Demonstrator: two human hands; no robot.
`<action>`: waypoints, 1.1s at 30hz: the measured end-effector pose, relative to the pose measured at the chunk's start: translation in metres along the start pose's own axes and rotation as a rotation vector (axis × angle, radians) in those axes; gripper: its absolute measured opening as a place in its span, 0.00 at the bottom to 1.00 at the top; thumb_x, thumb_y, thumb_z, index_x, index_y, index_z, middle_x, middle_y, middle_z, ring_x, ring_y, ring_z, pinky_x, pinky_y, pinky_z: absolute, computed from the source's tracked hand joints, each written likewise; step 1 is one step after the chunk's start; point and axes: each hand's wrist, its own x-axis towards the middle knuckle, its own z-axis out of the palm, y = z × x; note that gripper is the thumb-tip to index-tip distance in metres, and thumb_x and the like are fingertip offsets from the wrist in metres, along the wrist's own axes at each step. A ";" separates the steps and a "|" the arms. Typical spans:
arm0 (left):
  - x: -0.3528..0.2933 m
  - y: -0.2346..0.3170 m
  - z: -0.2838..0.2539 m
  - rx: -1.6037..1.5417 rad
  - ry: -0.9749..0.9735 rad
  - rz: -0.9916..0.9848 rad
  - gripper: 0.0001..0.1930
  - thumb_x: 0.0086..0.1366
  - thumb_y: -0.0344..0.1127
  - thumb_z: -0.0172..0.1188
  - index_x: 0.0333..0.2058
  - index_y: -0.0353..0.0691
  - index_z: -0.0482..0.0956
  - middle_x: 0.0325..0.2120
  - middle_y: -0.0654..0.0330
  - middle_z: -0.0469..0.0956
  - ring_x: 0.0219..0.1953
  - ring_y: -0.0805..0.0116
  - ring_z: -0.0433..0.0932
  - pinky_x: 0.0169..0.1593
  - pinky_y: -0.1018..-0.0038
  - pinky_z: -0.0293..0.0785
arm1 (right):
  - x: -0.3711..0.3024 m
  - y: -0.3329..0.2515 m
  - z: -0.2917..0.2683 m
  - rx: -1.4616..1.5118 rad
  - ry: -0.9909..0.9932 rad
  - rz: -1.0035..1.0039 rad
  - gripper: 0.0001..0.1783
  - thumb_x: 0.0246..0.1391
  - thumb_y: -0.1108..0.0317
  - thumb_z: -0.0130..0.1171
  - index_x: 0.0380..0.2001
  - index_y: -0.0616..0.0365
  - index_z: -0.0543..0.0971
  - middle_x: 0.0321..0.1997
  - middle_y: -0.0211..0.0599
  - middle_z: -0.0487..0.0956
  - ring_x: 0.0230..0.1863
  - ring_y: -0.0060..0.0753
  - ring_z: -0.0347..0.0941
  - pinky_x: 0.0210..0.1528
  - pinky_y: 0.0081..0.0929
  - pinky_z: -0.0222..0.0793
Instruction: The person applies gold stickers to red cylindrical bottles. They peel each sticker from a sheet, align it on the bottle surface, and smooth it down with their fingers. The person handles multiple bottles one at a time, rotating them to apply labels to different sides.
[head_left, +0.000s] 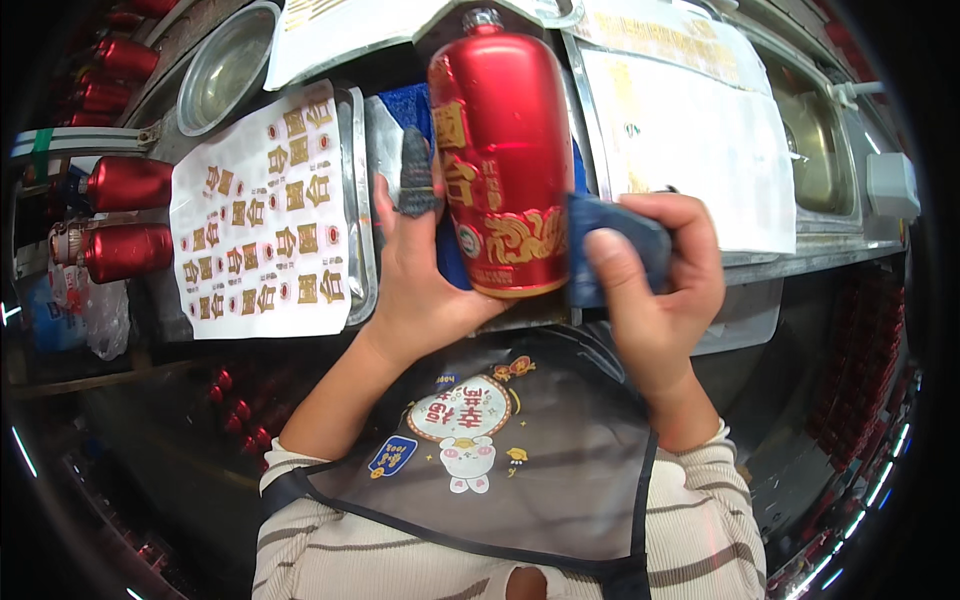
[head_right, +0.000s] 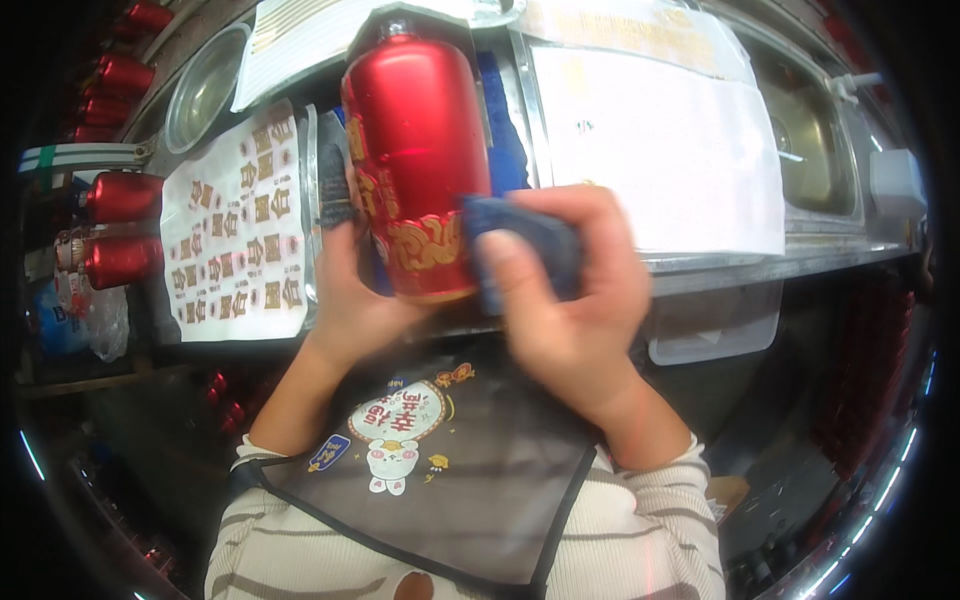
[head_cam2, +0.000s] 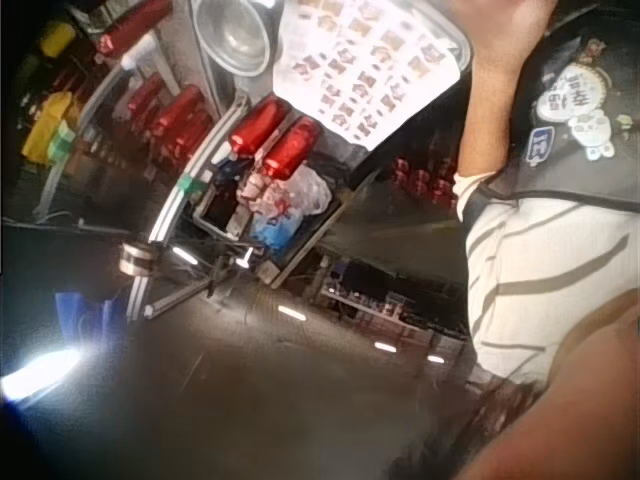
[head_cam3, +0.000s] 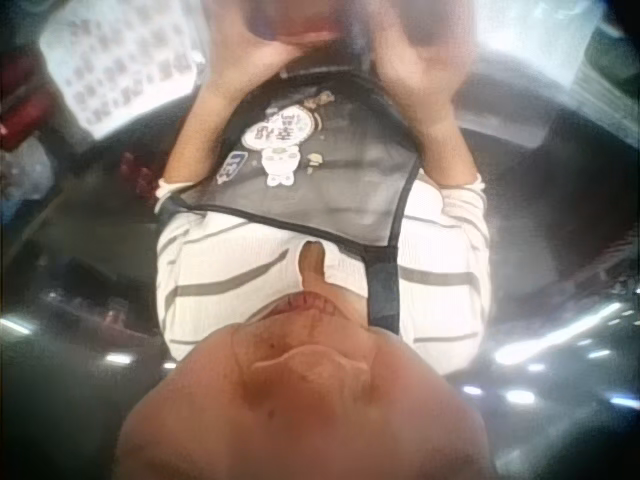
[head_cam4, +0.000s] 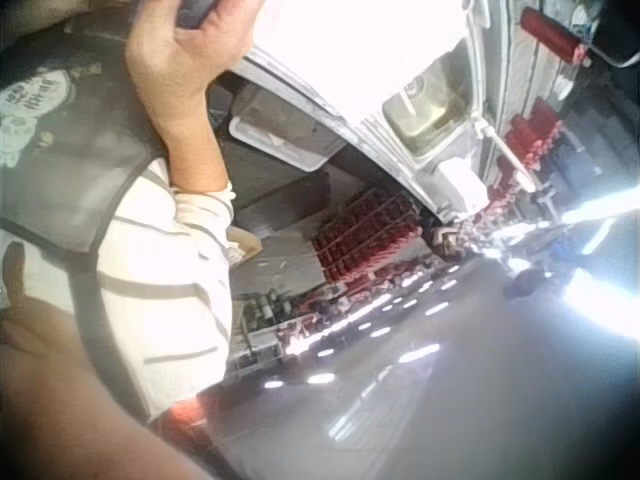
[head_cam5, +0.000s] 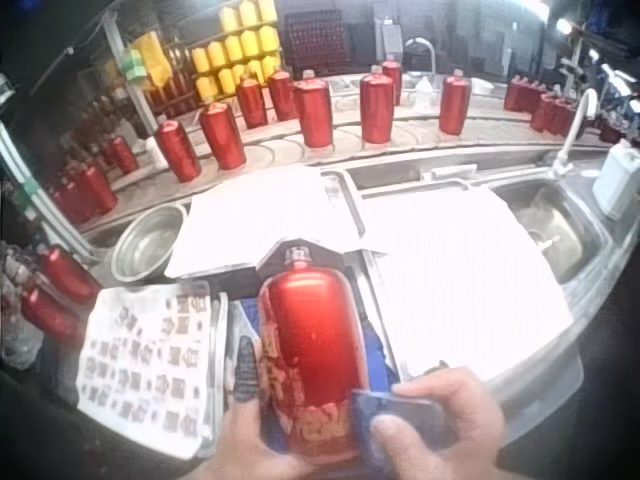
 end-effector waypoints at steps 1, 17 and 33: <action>-0.002 0.001 -0.001 0.009 -0.017 -0.013 0.52 0.44 0.48 0.79 0.63 0.34 0.59 0.52 0.54 0.77 0.57 0.54 0.75 0.68 0.46 0.35 | -0.003 -0.005 0.005 -0.068 -0.087 -0.046 0.13 0.53 0.75 0.66 0.41 0.63 0.76 0.35 0.34 0.78 0.35 0.24 0.74 0.41 0.20 0.70; -0.002 0.001 -0.004 0.005 -0.016 -0.020 0.40 0.43 0.52 0.79 0.53 0.40 0.75 0.52 0.55 0.76 0.62 0.56 0.69 0.71 0.43 0.29 | -0.006 0.015 -0.002 -0.096 -0.102 -0.115 0.13 0.55 0.72 0.66 0.42 0.62 0.76 0.37 0.32 0.76 0.38 0.20 0.72 0.42 0.19 0.69; -0.024 -0.022 0.003 0.329 0.275 0.395 0.28 0.45 0.36 0.75 0.49 0.50 0.84 0.67 0.36 0.57 0.68 0.37 0.60 0.67 0.37 0.38 | -0.004 0.000 0.002 -0.311 -0.123 -0.438 0.22 0.34 0.84 0.70 0.37 0.54 0.85 0.32 0.34 0.76 0.30 0.37 0.72 0.34 0.30 0.70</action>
